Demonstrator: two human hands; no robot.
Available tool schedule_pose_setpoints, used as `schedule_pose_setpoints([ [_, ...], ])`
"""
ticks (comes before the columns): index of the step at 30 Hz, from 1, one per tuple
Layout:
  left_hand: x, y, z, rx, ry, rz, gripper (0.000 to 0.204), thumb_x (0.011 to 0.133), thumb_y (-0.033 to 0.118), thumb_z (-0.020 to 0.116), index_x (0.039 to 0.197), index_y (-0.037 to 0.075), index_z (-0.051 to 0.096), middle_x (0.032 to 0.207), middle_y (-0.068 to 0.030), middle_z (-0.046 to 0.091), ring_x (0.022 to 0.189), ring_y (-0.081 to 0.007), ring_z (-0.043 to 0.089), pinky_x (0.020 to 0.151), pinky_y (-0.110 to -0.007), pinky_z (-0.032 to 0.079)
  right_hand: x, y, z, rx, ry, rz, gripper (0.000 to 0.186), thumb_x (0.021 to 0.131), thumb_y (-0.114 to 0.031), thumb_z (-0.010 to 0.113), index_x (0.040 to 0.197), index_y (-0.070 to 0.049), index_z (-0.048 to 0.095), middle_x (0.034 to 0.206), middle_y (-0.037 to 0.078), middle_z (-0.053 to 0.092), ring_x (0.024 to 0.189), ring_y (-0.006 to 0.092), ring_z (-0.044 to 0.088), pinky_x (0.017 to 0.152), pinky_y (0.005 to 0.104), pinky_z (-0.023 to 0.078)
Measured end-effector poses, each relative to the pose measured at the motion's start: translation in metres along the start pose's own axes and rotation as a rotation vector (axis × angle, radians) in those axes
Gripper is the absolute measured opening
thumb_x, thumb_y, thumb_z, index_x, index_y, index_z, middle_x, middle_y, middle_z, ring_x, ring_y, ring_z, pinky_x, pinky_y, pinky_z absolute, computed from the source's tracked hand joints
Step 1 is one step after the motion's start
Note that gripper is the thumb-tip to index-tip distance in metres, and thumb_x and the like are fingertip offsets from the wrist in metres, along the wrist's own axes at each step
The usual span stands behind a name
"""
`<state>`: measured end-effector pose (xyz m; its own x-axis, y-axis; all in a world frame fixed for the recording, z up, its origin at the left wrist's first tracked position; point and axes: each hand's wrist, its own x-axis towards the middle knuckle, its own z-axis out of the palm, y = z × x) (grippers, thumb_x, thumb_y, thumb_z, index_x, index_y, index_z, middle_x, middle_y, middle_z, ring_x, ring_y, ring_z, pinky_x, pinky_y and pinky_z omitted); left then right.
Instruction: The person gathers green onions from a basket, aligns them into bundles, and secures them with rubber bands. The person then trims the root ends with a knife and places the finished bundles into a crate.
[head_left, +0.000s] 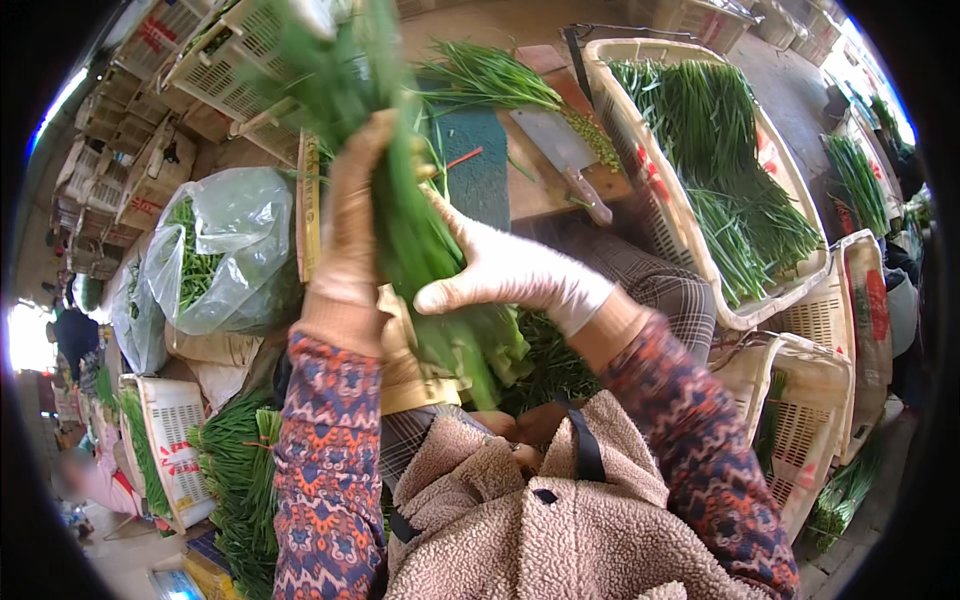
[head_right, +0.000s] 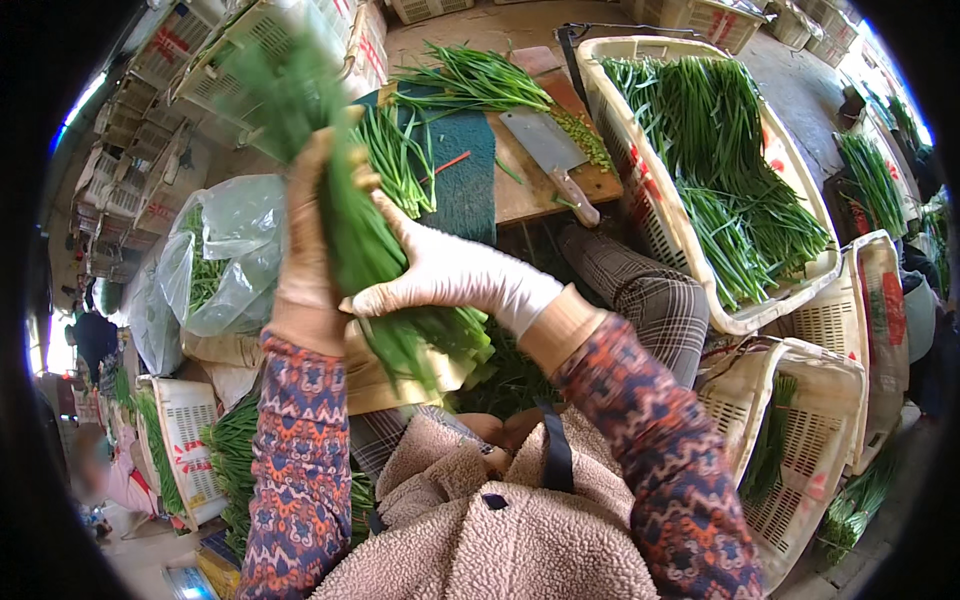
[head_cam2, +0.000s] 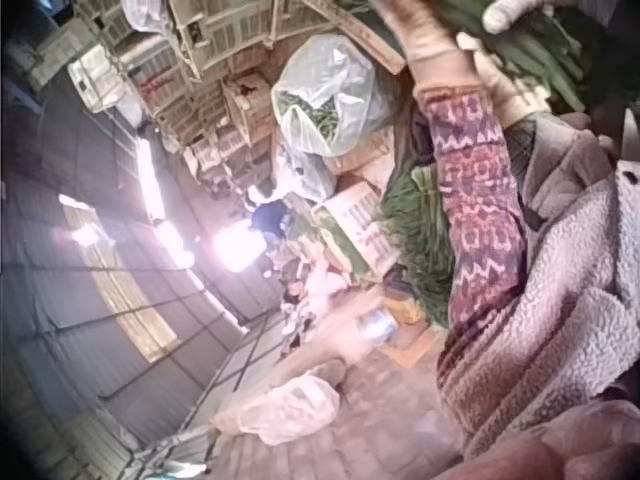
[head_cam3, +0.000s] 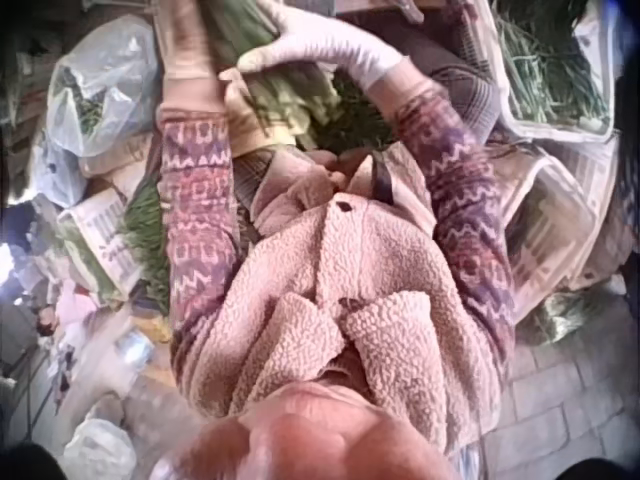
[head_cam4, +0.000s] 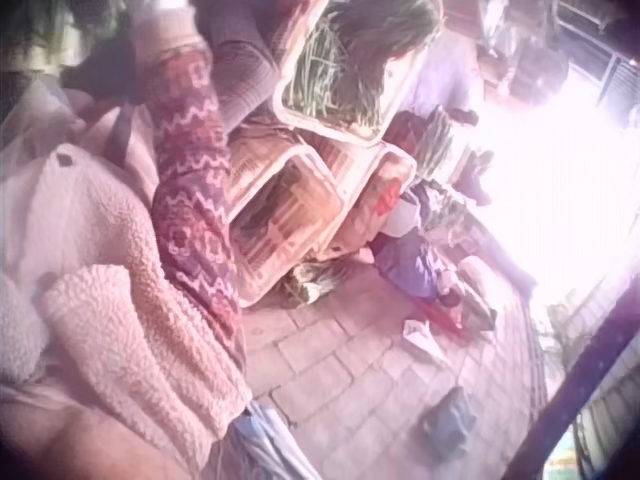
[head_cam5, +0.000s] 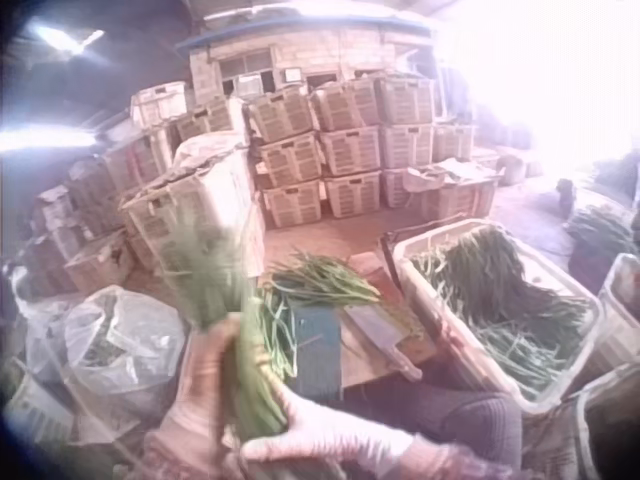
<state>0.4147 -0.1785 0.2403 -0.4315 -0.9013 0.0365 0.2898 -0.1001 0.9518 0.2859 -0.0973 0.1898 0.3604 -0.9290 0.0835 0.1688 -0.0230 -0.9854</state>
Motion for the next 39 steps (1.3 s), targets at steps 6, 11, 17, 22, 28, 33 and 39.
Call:
schedule_pose_setpoints([
  [6,0.041,-0.052,0.002,0.364,-0.18,-0.12,0.111,0.069,0.07,0.065,0.142,-0.005,0.026,0.14,-0.0202,0.039,0.125,-0.0261,0.042,0.105,-0.037,0.03,-0.022,0.062,-0.009,0.651,0.279,-0.042,0.05,0.077,-0.025,0.071,0.117,-0.002,0.051,0.101,0.009,0.062,0.089,0.0187,0.063,0.082,0.0329,0.052],
  [11,-0.003,-0.106,-0.121,0.119,-0.374,-0.465,0.082,0.083,0.062,0.055,0.138,0.004,0.036,0.127,-0.0092,0.056,0.109,-0.0179,0.056,0.088,-0.03,0.047,-0.016,0.066,-0.036,0.678,0.472,-0.111,0.046,0.078,-0.025,0.071,0.113,-0.004,0.051,0.095,0.008,0.062,0.082,0.0182,0.064,0.075,0.0325,0.054],
  [17,-0.068,-0.186,-0.043,-0.202,-0.27,-0.764,0.046,0.075,0.017,0.077,0.114,0.004,0.057,0.101,-0.0054,0.064,0.099,-0.0188,0.06,0.088,-0.037,0.049,0.037,0.142,-0.036,0.384,1.017,-0.164,0.069,0.078,-0.034,0.075,0.129,0.0,0.043,0.114,0.009,0.058,0.101,0.0163,0.055,0.091,0.0313,0.043],
  [22,-0.078,-0.248,-0.073,-0.768,-0.125,-0.862,0.034,0.078,0.009,0.07,0.109,0.001,0.059,0.102,-0.014,0.065,0.104,-0.0331,0.06,0.092,-0.05,0.048,-0.018,0.17,-0.063,0.368,0.991,0.375,0.092,0.081,-0.051,0.065,0.142,0.004,0.024,0.138,0.018,0.042,0.117,0.0252,0.049,0.098,0.0353,0.038],
  [28,-0.075,-0.241,-0.065,-0.787,-0.178,-0.839,0.043,0.081,0.012,0.066,0.119,0.0,0.053,0.105,-0.0141,0.064,0.103,-0.0297,0.061,0.091,-0.046,0.049,-0.051,0.132,-0.025,-0.433,0.899,0.266,0.035,0.079,-0.037,0.071,0.08,-0.002,0.064,0.067,0.007,0.062,0.062,0.0175,0.061,0.062,0.029,0.048],
  [33,-0.082,-0.261,-0.079,-0.764,-0.065,-0.861,0.026,0.082,0.013,0.066,0.104,0.001,0.062,0.097,-0.0114,0.066,0.091,-0.0239,0.063,0.084,-0.041,0.051,-0.035,0.147,-0.034,-0.634,0.84,0.282,0.026,0.079,-0.025,0.06,0.076,0.0,0.063,0.072,0.017,0.063,0.072,0.0345,0.062,0.067,0.0386,0.05],
  [39,-0.079,-0.258,-0.073,-0.704,-0.089,-0.892,0.023,0.085,0.018,0.068,0.103,0.006,0.062,0.097,-0.0069,0.066,0.083,-0.0159,0.063,0.081,-0.036,0.052,-0.071,0.141,-0.015,-0.766,0.737,0.151,0.026,0.086,-0.026,0.058,0.074,-0.003,0.058,0.069,0.017,0.061,0.067,0.0362,0.061,0.06,0.0435,0.049],
])
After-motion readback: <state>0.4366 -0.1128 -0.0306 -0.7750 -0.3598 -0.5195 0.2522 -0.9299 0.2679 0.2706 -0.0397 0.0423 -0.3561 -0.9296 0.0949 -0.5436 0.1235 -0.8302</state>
